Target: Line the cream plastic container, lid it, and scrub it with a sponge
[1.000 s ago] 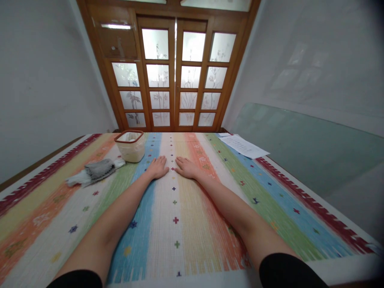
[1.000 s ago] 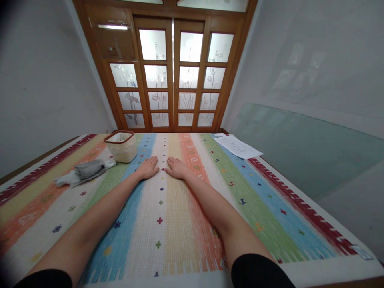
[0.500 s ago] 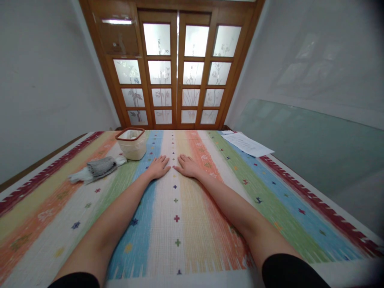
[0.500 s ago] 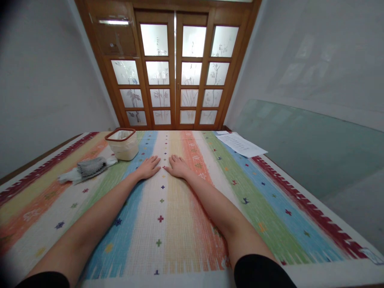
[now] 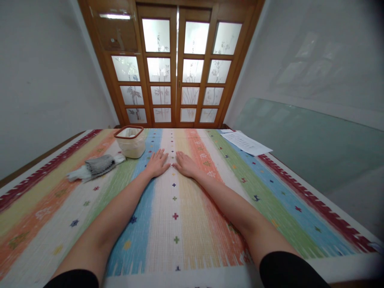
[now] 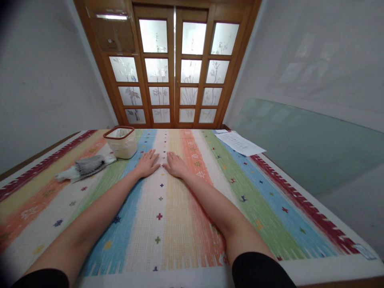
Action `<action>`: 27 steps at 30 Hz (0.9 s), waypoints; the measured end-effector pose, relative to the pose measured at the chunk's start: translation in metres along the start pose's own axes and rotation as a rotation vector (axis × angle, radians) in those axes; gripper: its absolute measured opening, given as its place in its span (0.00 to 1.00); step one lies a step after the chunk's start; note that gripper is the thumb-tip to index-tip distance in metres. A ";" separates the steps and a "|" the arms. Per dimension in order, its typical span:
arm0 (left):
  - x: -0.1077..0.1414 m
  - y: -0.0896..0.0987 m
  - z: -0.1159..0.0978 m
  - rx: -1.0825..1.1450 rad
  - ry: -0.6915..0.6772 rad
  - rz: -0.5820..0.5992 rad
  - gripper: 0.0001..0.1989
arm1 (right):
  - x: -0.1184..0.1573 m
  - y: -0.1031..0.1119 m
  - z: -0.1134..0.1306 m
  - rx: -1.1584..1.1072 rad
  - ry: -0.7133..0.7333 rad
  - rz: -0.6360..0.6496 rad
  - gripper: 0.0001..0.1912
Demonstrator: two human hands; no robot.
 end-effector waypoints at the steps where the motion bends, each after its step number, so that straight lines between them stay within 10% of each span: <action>1: 0.000 0.003 -0.001 0.005 0.006 -0.039 0.36 | 0.000 0.001 0.000 0.011 -0.009 -0.017 0.45; 9: 0.001 -0.011 -0.006 0.008 0.015 0.202 0.38 | 0.002 0.003 0.006 -0.017 0.090 0.207 0.42; 27: -0.001 -0.014 0.001 0.038 -0.025 0.178 0.39 | 0.002 0.001 0.004 -0.002 0.037 0.118 0.37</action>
Point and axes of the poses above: each hand's wrist, its own x-axis away from the middle knuckle, its own y-axis out of the back of the hand, z = x × y, the point moved 3 cm from there along -x, towards the middle knuckle, and after that the axes turned 11 degrees about y, right-handed, at the moved point
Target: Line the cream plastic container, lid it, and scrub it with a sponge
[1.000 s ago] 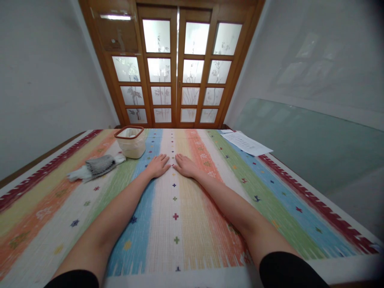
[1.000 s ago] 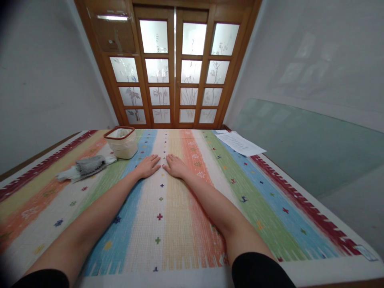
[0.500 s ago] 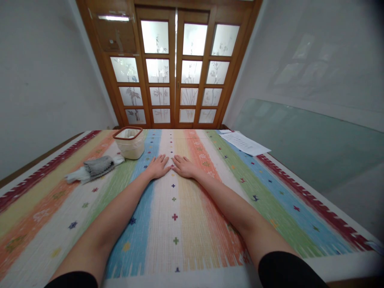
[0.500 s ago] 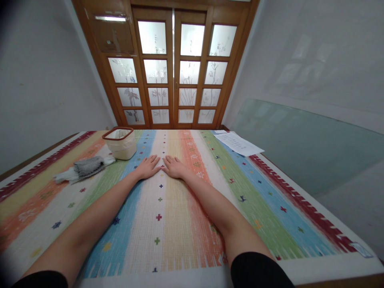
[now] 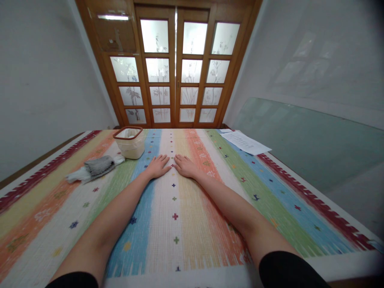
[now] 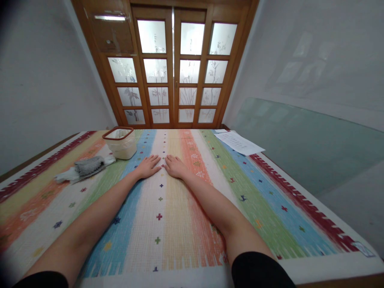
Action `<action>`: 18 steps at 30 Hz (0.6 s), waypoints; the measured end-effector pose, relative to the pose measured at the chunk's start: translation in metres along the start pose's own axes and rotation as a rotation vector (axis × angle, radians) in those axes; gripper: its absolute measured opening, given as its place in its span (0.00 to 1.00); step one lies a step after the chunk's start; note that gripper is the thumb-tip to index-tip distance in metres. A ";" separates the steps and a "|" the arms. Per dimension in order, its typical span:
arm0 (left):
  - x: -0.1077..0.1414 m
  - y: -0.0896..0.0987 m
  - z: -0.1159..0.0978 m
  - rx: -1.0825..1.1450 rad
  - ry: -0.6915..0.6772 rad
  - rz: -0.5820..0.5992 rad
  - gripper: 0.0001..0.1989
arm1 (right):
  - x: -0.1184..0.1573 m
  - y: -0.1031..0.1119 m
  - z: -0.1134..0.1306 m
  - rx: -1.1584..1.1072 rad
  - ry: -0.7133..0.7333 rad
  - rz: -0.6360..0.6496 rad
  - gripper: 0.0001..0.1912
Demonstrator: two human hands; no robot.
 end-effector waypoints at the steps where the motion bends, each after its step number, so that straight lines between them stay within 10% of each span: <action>1: 0.000 0.000 0.000 0.004 -0.003 0.000 0.38 | 0.000 0.000 0.000 0.001 0.008 0.002 0.36; 18: 0.001 0.002 -0.002 0.008 -0.006 0.004 0.37 | 0.000 0.000 -0.001 0.002 0.014 -0.001 0.34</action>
Point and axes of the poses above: each hand's wrist, its own x-axis away from the middle knuckle, its own y-axis out of the back of the hand, z = x × y, the point moved 3 cm from there along -x, towards the middle knuckle, and after that the axes turned 11 degrees about y, right-handed, at the moved point
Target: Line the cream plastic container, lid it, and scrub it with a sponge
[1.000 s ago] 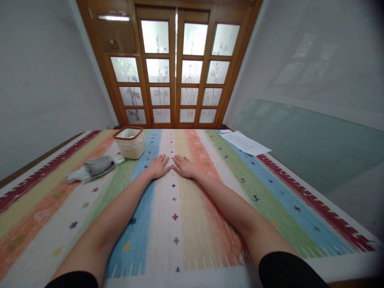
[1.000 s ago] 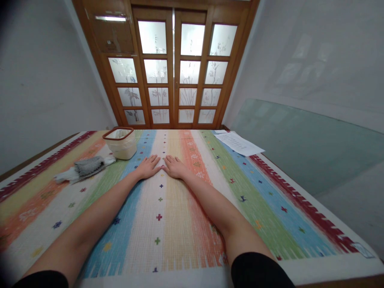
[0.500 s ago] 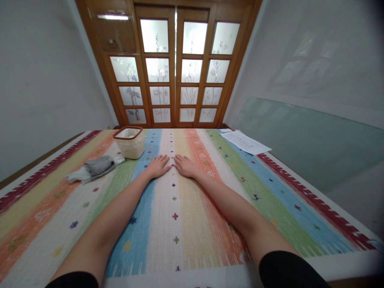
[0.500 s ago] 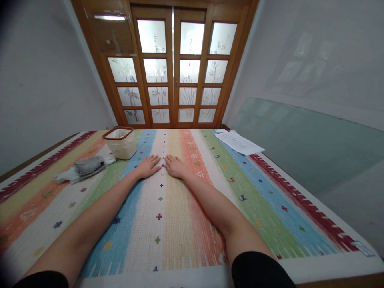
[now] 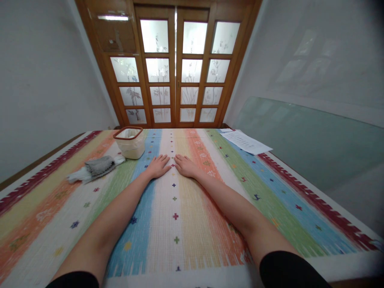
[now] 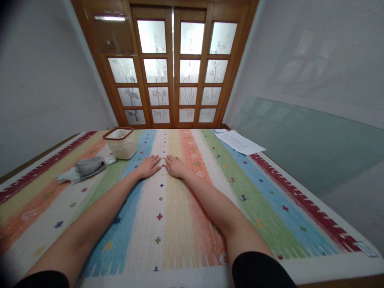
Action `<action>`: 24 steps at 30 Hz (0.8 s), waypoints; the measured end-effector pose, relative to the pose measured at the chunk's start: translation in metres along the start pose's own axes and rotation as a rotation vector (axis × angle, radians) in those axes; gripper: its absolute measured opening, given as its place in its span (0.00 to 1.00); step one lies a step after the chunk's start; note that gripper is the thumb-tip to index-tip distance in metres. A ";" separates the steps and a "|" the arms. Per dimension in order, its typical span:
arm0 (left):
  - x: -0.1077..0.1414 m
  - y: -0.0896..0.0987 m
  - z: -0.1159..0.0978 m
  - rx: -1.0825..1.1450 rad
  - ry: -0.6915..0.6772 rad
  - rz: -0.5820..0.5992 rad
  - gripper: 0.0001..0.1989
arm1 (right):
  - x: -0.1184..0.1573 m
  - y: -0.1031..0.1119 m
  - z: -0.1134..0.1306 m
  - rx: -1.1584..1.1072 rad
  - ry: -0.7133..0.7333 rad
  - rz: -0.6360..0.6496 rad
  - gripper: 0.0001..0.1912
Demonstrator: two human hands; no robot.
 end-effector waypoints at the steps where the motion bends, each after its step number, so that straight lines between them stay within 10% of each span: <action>1: 0.000 0.000 0.000 -0.001 0.003 0.002 0.37 | 0.000 0.000 0.000 -0.001 -0.002 -0.002 0.34; 24: 0.003 0.001 -0.004 -0.023 0.005 0.008 0.37 | 0.000 0.000 0.002 -0.004 -0.014 0.027 0.37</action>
Point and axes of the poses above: each hand's wrist, its own x-axis away from the middle knuckle, its own y-axis out of the back of the hand, z = x × y, the point moved 3 cm from there along -x, towards the middle knuckle, and after that the axes turned 11 degrees about y, right-handed, at the moved point
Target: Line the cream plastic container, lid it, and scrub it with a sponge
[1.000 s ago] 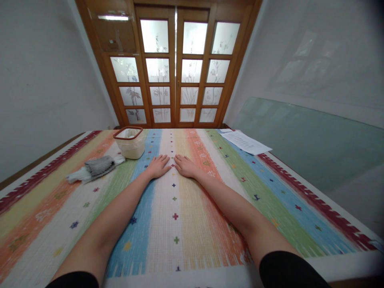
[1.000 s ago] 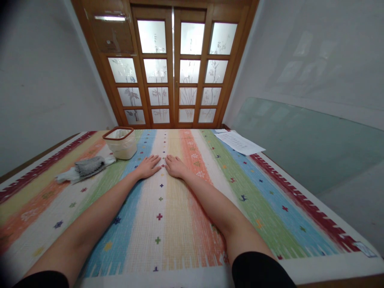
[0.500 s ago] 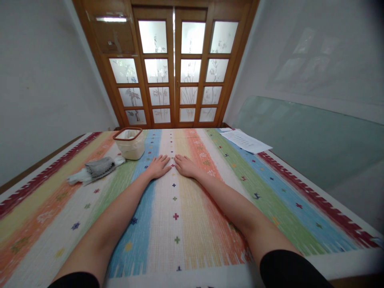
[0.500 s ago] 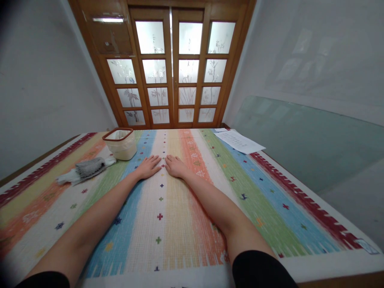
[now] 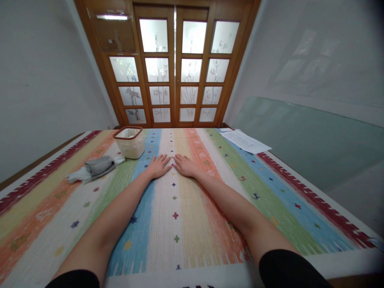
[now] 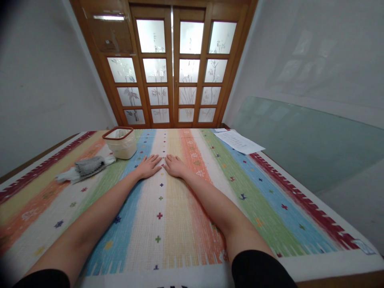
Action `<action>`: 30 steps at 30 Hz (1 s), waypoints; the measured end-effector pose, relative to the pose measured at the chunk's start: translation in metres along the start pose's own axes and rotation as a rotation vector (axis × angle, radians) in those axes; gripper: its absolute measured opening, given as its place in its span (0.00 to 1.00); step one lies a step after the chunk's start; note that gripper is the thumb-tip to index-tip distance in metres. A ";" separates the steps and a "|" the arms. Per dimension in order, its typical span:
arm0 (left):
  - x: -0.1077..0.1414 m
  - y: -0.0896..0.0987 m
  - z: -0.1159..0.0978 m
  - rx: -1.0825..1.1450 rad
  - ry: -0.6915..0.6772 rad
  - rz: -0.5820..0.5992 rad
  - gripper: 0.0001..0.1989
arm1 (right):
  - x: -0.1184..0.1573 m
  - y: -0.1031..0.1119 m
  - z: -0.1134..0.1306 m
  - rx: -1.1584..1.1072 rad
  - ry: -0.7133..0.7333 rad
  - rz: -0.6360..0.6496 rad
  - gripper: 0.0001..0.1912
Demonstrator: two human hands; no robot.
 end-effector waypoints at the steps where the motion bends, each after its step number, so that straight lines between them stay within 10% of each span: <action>1: 0.000 0.000 0.001 0.002 0.004 -0.001 0.35 | 0.000 0.000 0.000 -0.002 -0.001 0.002 0.37; 20: -0.002 -0.001 0.002 -0.006 0.008 -0.047 0.33 | 0.003 0.009 0.005 0.001 -0.019 -0.160 0.37; 30: -0.005 -0.006 0.004 -0.024 0.026 0.007 0.34 | -0.001 -0.004 -0.002 -0.003 0.023 -0.031 0.40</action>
Point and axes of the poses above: each hand's wrist, its own x-axis away from the middle knuckle, its own y-axis out of the back of the hand, z = x × y, the point moved 3 cm from there along -x, towards the middle knuckle, and after that the axes turned 11 degrees about y, right-handed, at the moved point
